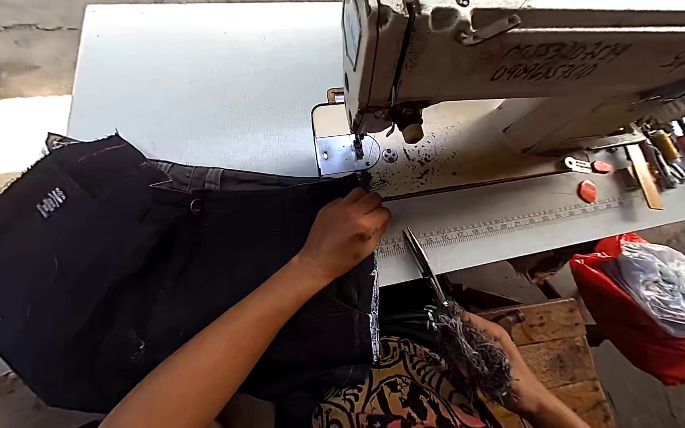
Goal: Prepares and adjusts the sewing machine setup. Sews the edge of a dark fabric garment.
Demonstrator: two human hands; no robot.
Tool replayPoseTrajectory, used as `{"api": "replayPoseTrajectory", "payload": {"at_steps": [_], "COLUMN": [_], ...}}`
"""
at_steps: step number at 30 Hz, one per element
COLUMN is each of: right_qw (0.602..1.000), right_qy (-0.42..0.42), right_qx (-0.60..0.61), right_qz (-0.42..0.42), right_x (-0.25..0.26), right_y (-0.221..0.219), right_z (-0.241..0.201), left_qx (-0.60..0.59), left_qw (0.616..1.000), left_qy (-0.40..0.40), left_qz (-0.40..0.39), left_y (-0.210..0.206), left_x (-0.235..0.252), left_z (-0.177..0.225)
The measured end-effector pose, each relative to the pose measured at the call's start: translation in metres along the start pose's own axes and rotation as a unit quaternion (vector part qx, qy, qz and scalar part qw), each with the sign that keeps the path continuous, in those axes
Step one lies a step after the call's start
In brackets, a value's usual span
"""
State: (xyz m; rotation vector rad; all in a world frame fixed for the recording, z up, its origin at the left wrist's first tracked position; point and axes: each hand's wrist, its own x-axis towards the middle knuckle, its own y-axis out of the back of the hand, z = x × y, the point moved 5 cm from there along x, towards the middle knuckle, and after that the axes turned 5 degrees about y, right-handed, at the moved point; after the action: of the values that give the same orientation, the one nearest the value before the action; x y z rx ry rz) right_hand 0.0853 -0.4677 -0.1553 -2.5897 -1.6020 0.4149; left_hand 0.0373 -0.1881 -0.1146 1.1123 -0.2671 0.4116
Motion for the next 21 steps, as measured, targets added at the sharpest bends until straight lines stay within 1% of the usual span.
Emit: {"api": "replayPoseTrajectory", "payload": {"at_steps": [3, 5, 7, 9, 10, 11, 12, 13, 14, 15, 16, 17, 18, 19, 20, 21], "right_qw": [0.997, 0.997, 0.994, 0.979, 0.961, 0.935, 0.903, 0.87, 0.835, 0.795, 0.751, 0.719, 0.689, 0.659, 0.637, 0.626], "right_qy": [0.015, 0.056, 0.103, 0.132, 0.142, 0.151, 0.162, 0.174, 0.184, 0.172, 0.137, 0.083, 0.032, 0.014, 0.038, 0.09], "right_qx": [0.071, 0.054, -0.021, -0.142, -0.218, -0.298, -0.37, -0.433, -0.494, -0.561, -0.63, -0.682, -0.721, -0.751, -0.769, -0.773], "right_qz": [0.016, 0.019, 0.022, 0.059, 0.092, 0.123, 0.145, 0.158, 0.161, 0.157, 0.142, 0.105, 0.064, 0.042, 0.041, 0.048], "right_x": [0.018, 0.032, 0.038, 0.045, 0.051, 0.058, 0.067, 0.078, 0.09, 0.103, 0.116, 0.128, 0.139, 0.146, 0.151, 0.155], "right_y": [-0.021, -0.024, -0.013, 0.017, 0.036, 0.056, 0.074, 0.089, 0.102, 0.111, 0.114, 0.113, 0.108, 0.094, 0.076, 0.055], "right_z": [0.006, -0.001, -0.014, -0.041, -0.058, -0.076, -0.093, -0.108, -0.12, -0.13, -0.138, -0.145, -0.15, -0.154, -0.157, -0.158], "left_qx": [0.011, 0.006, -0.037, -0.139, -0.192, -0.232, -0.259, -0.279, -0.293, -0.301, -0.296, -0.265, -0.216, -0.175, -0.15, -0.14], "left_qw": [1.0, 1.0, 0.999, 0.987, 0.974, 0.957, 0.938, 0.913, 0.886, 0.865, 0.862, 0.883, 0.914, 0.938, 0.952, 0.96], "left_qy": [-0.001, -0.001, 0.007, 0.051, 0.087, 0.134, 0.19, 0.266, 0.34, 0.393, 0.409, 0.387, 0.341, 0.292, 0.255, 0.231], "left_qz": [-0.001, 0.006, 0.029, 0.067, 0.089, 0.114, 0.132, 0.132, 0.114, 0.081, 0.042, -0.003, -0.04, -0.06, -0.072, -0.074], "left_y": [0.0, 0.0, 0.007, 0.032, 0.051, 0.07, 0.085, 0.095, 0.099, 0.097, 0.091, 0.084, 0.075, 0.065, 0.055, 0.046], "left_x": [0.001, 0.001, 0.0, 0.005, 0.01, 0.015, 0.02, 0.025, 0.032, 0.038, 0.044, 0.051, 0.057, 0.062, 0.064, 0.063], "left_z": [0.001, 0.002, 0.001, -0.006, -0.014, -0.029, -0.047, -0.068, -0.088, -0.104, -0.113, -0.118, -0.118, -0.114, -0.11, -0.105]}}
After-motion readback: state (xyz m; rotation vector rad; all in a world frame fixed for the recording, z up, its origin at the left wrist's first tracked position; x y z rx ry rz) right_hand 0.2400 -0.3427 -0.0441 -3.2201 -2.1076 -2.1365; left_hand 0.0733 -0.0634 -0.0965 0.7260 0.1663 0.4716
